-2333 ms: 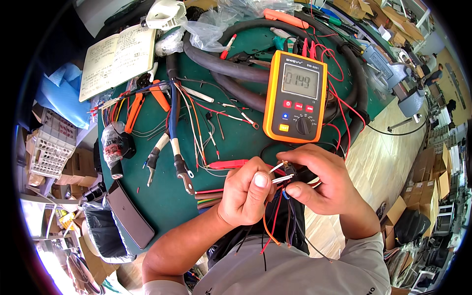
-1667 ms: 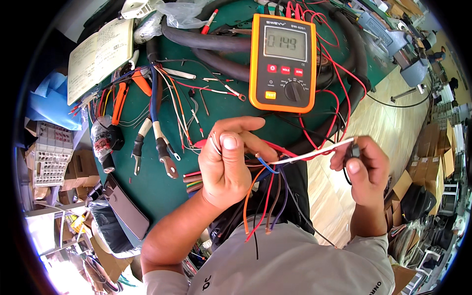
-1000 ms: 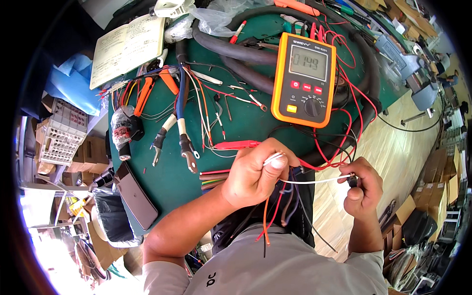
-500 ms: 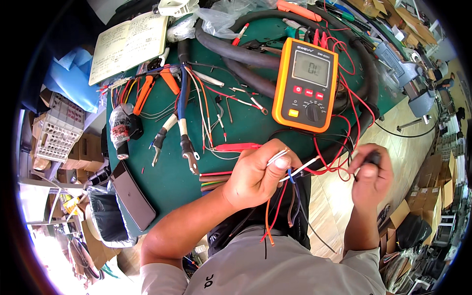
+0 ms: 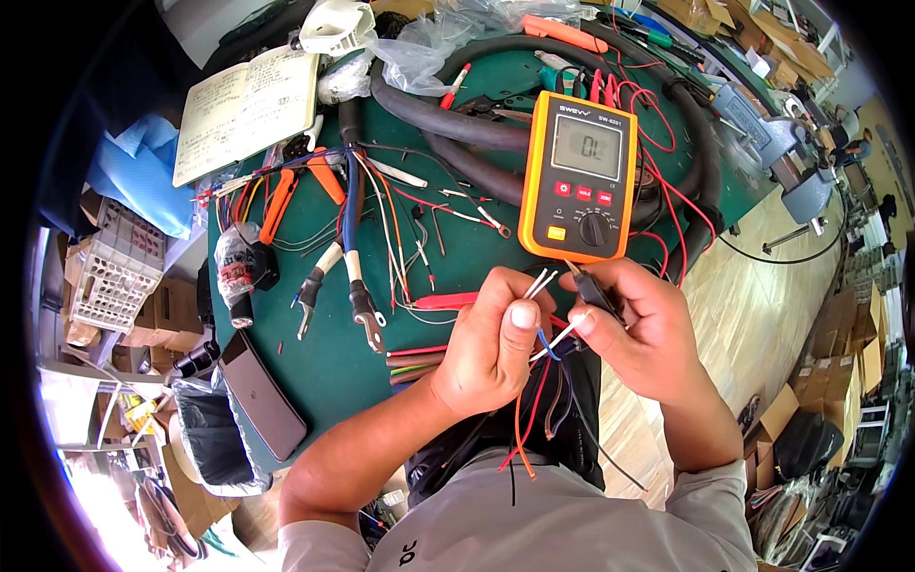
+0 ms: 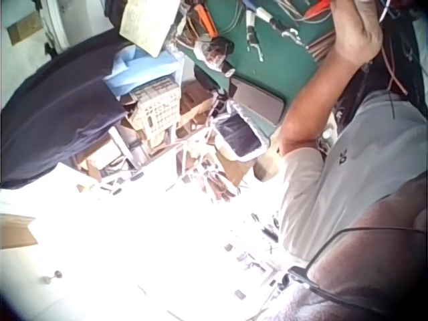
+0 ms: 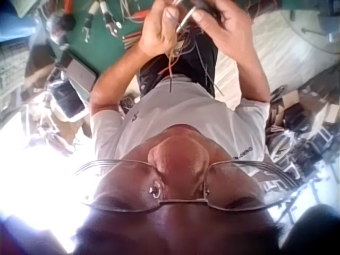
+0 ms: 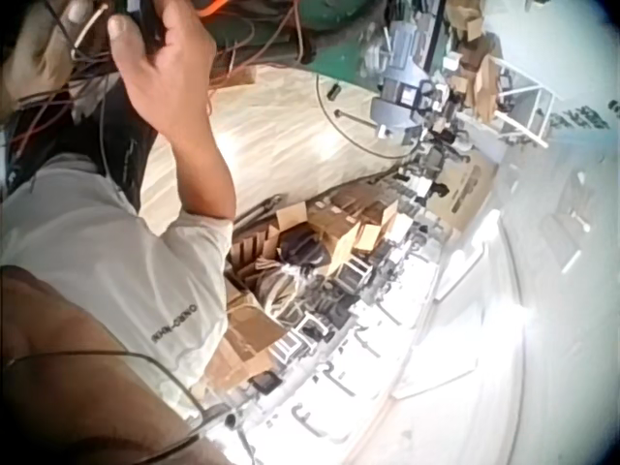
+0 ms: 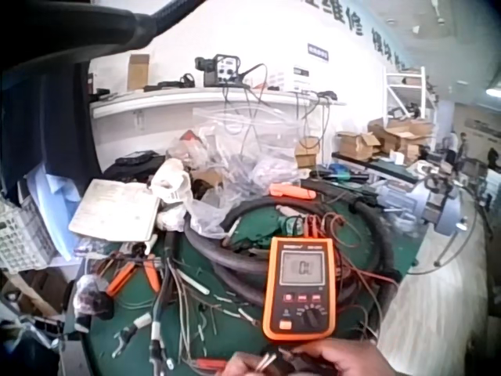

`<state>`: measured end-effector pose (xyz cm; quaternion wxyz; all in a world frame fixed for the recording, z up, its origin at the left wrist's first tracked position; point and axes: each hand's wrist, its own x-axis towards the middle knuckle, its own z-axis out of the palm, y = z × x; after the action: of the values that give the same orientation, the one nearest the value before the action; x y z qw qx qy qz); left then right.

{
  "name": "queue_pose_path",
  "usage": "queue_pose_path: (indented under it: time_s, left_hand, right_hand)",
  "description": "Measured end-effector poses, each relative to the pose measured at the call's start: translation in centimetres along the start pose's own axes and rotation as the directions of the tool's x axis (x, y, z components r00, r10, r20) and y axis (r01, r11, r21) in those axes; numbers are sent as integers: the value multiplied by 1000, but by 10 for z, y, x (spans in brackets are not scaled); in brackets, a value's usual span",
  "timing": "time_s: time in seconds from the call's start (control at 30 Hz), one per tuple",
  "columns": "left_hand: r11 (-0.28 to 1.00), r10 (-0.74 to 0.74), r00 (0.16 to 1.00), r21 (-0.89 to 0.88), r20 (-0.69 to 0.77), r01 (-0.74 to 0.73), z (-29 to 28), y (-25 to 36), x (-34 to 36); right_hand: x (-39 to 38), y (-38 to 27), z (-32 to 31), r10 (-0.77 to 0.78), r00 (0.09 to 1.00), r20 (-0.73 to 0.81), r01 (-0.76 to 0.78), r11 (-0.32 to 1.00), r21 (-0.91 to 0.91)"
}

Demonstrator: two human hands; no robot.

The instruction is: The person uses a multimeter to test electrical continuity on various colored wires, pressing the probes against the wire ends and checking the numerical display.

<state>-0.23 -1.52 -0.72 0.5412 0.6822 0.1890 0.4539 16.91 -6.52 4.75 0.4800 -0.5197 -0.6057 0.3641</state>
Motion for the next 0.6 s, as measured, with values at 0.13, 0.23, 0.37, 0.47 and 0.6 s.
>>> queue_pose_path:
  time_s: [0.13,0.23,0.37,0.47,0.6]
  left_hand:
    - [998,46,998,38,37,-47,0,0,2]
    - [997,77,996,14,47,-78,-1,-2,3]
    - [995,95,993,3,77,-95,-3,-5,2]
    - [998,67,994,-8,88,-67,-4,-5,1]
    - [996,27,1000,-89,0,-27,-3,-4,1]
  right_hand:
    - [3,3,-2,31,1000,-5,-30,996,79]
    - [6,-2,5,88,995,-50,-66,940,334]
    - [10,-6,6,79,996,51,-93,926,365]
    - [10,-5,11,99,995,-3,-95,958,270]
    - [5,-3,17,66,993,-98,-56,994,98]
